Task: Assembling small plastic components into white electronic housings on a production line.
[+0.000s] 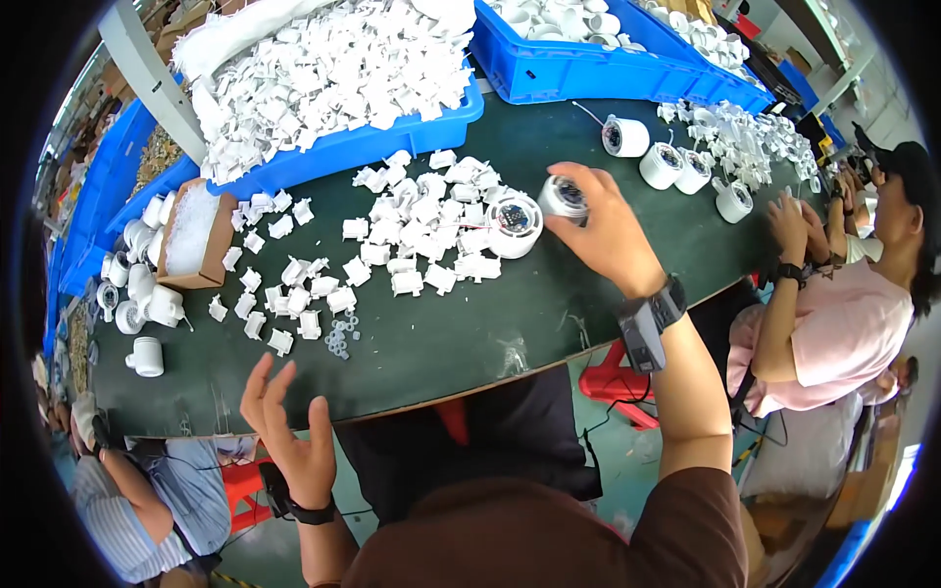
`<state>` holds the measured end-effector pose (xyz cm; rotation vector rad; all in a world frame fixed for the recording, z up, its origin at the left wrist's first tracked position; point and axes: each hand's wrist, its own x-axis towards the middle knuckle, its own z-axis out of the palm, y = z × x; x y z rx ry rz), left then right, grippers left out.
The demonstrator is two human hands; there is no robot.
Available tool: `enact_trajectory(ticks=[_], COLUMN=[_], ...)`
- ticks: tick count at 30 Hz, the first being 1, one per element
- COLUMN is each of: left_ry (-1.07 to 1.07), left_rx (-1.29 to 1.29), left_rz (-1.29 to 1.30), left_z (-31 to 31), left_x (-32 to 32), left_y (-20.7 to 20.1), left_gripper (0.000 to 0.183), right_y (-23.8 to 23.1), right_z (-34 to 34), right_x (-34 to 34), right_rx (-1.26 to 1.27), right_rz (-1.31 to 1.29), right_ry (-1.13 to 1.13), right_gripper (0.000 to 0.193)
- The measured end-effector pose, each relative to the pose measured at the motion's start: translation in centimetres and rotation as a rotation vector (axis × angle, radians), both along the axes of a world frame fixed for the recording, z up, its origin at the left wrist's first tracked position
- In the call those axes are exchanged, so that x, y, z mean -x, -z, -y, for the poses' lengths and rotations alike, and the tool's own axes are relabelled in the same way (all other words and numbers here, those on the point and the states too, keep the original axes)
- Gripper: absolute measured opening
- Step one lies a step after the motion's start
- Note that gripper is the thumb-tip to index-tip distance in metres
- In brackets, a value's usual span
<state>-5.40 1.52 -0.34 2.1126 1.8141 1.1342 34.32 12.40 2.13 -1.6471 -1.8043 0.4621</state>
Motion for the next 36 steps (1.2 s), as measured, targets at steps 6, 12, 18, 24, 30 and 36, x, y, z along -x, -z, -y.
enact_trajectory(ticks=[6,12,18,24,30,36], left_ry=[0.152,0.408,0.426,0.372,0.320,0.221], left_rx=[0.103,0.265,0.346,0.148,0.093,0.010], left_rz=[0.180,0.440,0.574,0.275,0.250,0.312], left_z=[0.3,-0.1,-0.2,-0.1,-0.4,-0.8], left_x=[0.0,-2.7,-4.0,-3.4,-4.1,-4.8], left_y=[0.5,-1.0,-0.1,-0.7,-0.7,0.0], left_gripper=[0.026,0.057,0.064,0.056,0.035,0.018], right_y=[-0.8,-0.8,2.0,-0.3,-1.0,0.2], right_z=[3.8,8.7,9.4,8.5,8.3,9.2], right_x=[3.3,12.1,15.8,16.1,17.3,18.1], right_rx=[-0.321,-0.223,-0.221,0.243,0.229,0.204], right_rz=[-0.179,-0.124,-0.188,-0.592,-0.699,-0.802], right_ry=[0.235,-0.381,-0.659,-0.510,-0.562,-0.411], right_gripper=[0.062,0.066,0.063,0.064,0.023,0.021])
